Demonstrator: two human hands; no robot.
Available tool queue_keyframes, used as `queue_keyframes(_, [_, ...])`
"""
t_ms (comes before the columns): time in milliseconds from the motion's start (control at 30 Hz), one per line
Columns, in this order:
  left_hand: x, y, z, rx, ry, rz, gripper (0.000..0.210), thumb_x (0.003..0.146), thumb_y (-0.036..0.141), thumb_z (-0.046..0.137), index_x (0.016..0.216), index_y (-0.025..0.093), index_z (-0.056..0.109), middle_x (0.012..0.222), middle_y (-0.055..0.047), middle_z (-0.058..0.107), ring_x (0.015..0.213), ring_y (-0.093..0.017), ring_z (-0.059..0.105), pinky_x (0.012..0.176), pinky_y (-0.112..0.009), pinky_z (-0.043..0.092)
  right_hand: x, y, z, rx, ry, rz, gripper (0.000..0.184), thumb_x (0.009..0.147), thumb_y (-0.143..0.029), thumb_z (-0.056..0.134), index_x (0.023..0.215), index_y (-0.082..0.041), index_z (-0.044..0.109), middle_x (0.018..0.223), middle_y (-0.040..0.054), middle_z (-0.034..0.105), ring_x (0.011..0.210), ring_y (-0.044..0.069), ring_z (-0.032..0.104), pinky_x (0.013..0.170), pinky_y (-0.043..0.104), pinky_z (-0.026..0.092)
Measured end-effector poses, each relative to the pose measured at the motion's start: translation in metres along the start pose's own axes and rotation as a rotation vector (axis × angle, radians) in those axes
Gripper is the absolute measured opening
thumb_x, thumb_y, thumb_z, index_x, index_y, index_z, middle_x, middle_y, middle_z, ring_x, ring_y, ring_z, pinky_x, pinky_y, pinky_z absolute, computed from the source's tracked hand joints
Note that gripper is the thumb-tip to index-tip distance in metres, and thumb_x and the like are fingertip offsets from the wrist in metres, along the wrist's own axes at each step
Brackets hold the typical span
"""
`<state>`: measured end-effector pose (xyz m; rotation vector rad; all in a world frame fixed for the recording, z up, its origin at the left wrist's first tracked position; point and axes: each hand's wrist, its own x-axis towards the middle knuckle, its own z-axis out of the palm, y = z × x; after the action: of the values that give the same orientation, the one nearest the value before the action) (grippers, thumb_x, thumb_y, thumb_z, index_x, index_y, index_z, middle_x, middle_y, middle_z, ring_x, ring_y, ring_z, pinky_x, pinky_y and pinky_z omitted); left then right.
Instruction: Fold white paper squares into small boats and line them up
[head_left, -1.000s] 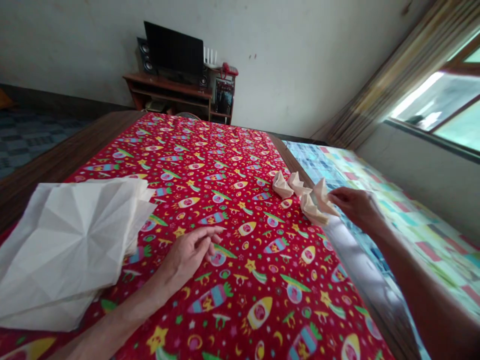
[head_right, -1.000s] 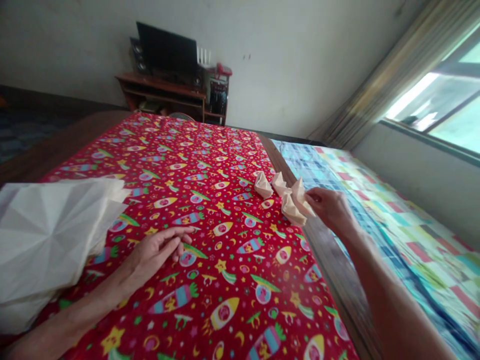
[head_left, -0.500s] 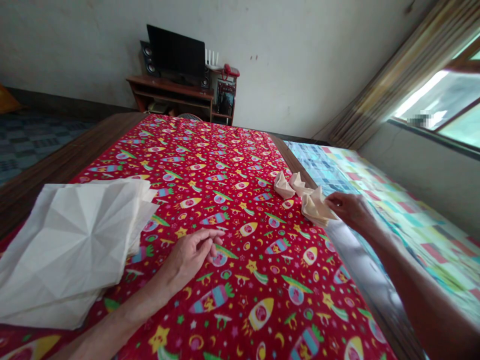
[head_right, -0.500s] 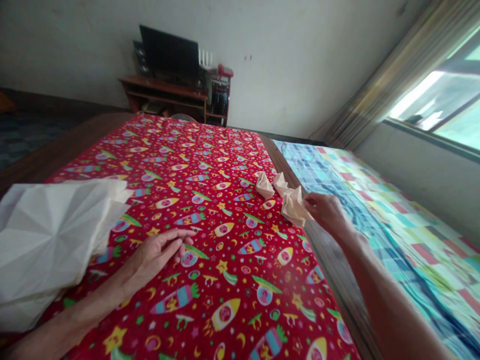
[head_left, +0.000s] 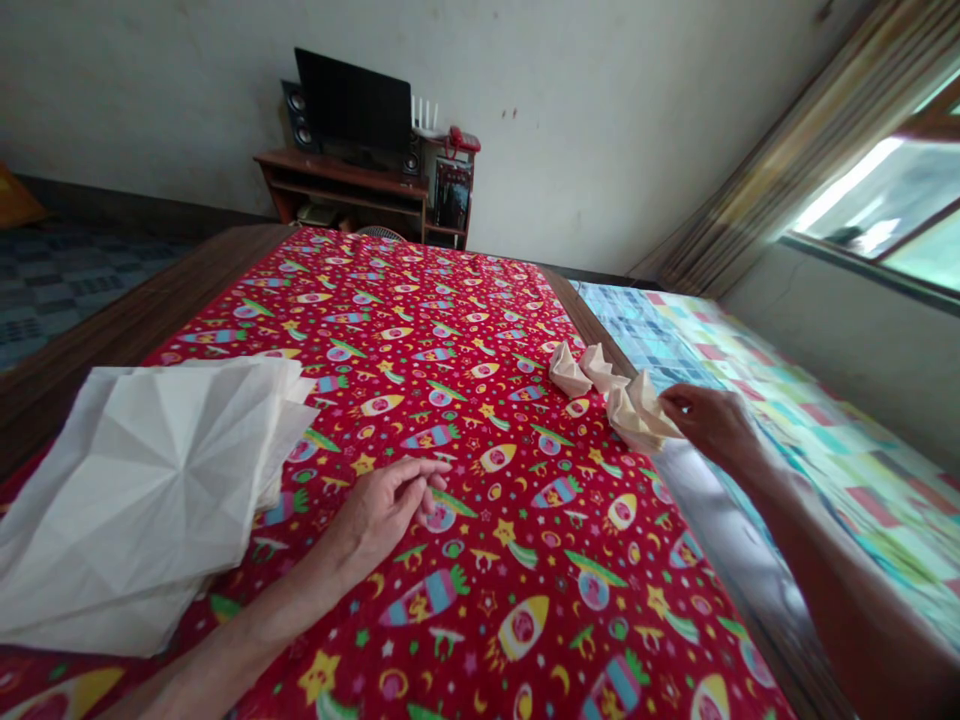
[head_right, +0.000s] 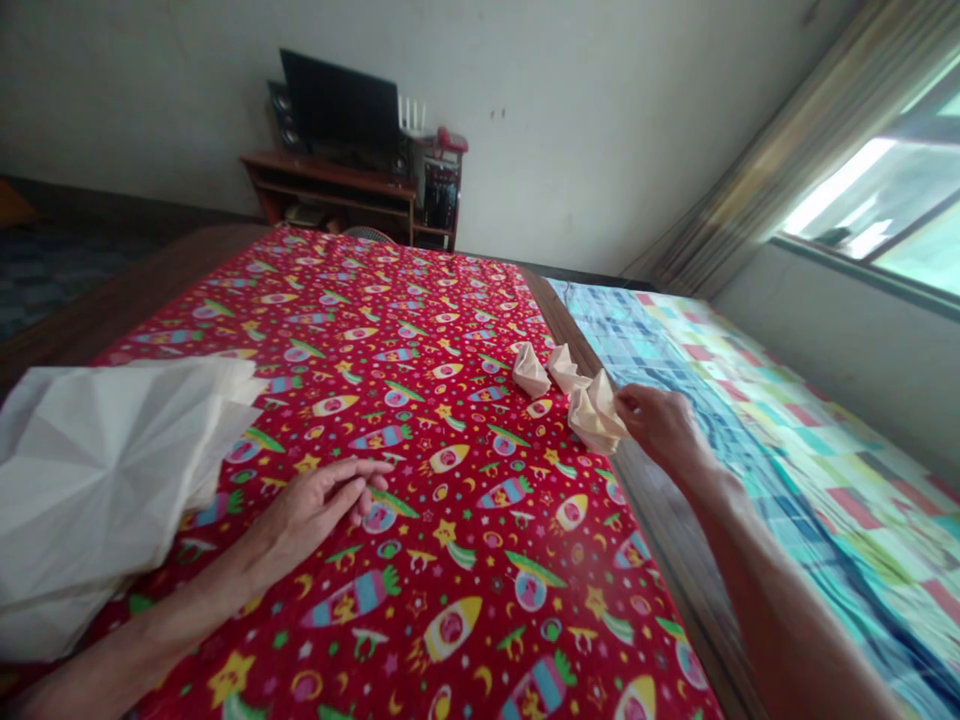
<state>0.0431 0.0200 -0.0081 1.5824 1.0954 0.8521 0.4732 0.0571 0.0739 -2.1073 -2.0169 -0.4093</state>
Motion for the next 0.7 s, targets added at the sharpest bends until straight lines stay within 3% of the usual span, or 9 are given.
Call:
queue_keyframes(333, [0.001, -0.001, 0.0, 0.016, -0.004, 0.003, 0.036, 0.085, 0.031, 0.042, 0.105, 0.013, 0.065, 0.076, -0.003, 0.067, 0.05, -0.008, 0.056, 0.05, -0.018, 0.046, -0.004, -0.008, -0.004, 0.106, -0.103, 0.065, 0.022, 0.08, -0.027, 0.049, 0.081, -0.014, 0.067, 0.073, 0.0095, 0.07, 0.062, 0.016, 0.06, 0.057, 0.025, 0.038])
queue_keyframes(533, [0.001, 0.001, 0.0, 0.027, -0.01, 0.014, 0.035, 0.085, 0.03, 0.042, 0.105, 0.013, 0.065, 0.076, -0.003, 0.067, 0.05, -0.009, 0.057, 0.05, -0.019, 0.047, -0.003, -0.012, -0.004, 0.119, -0.12, 0.027, 0.022, 0.078, -0.026, 0.047, 0.079, -0.015, 0.066, 0.075, 0.01, 0.07, 0.063, 0.017, 0.061, 0.058, 0.026, 0.038])
queue_keyframes(700, [0.0, 0.01, -0.001, 0.027, -0.016, 0.0, 0.035, 0.083, 0.031, 0.043, 0.101, 0.013, 0.066, 0.075, -0.004, 0.067, 0.05, -0.009, 0.058, 0.05, -0.019, 0.048, -0.002, -0.006, 0.008, 0.123, -0.142, -0.032, 0.029, 0.081, -0.038, 0.048, 0.08, -0.018, 0.068, 0.072, 0.0069, 0.07, 0.06, 0.017, 0.06, 0.055, 0.025, 0.036])
